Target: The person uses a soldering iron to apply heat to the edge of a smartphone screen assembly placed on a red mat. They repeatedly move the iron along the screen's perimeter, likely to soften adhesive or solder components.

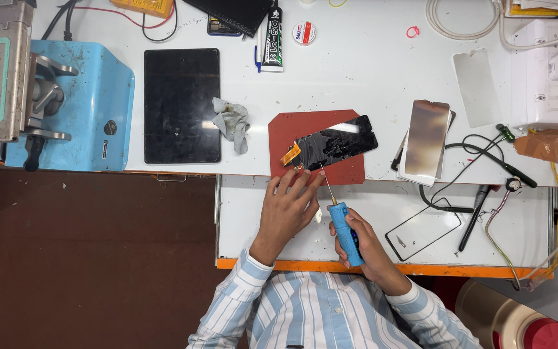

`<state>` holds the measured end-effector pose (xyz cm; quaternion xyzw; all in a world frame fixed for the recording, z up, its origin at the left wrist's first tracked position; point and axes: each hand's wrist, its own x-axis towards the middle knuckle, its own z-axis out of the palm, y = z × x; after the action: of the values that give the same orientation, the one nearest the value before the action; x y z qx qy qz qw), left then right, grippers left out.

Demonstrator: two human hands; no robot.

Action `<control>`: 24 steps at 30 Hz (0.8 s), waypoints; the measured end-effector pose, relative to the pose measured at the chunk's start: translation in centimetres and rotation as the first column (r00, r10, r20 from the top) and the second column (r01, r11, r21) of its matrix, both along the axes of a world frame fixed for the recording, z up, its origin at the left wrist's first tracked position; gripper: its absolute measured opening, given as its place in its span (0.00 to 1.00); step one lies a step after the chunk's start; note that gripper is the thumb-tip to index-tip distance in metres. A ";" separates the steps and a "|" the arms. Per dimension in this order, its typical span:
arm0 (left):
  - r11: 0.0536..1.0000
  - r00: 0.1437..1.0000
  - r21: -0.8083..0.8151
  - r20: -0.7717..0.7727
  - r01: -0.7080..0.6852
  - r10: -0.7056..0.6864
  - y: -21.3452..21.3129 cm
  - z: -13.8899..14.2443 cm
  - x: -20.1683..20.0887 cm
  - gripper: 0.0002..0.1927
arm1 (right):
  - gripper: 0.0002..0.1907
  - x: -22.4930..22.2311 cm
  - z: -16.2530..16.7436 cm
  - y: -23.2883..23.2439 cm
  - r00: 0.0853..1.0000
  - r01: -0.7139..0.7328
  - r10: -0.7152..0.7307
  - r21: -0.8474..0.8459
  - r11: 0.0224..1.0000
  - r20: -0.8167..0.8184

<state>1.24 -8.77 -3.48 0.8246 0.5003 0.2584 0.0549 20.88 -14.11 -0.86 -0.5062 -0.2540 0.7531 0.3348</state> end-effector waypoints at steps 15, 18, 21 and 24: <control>1.000 0.997 -0.018 -0.072 -0.003 0.002 0.2 0.1 0.4 0.30 | 0.27 -1.6 -0.3 -0.6 0.995 0.100 -0.100 0.011 0.995 -0.018; 1.000 0.998 -0.017 -0.062 -0.003 0.002 0.2 0.2 0.4 0.29 | 0.27 -1.7 -0.4 -0.7 0.994 0.105 -0.104 0.022 0.994 -0.031; 1.000 0.999 -0.013 -0.032 0.000 0.000 0.0 0.4 0.1 0.29 | 0.27 -1.5 -0.3 -0.9 0.995 0.089 -0.089 0.002 0.996 -0.035; 1.000 1.000 -0.013 -0.021 0.008 -0.008 0.0 0.5 0.0 0.29 | 0.27 -1.4 -0.3 -1.0 0.995 0.088 -0.088 -0.003 0.996 -0.039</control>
<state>1.22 -8.80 -2.94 0.8289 0.4991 0.2461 0.0561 19.51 -15.14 -1.14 -0.5023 -0.2244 0.7475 0.3722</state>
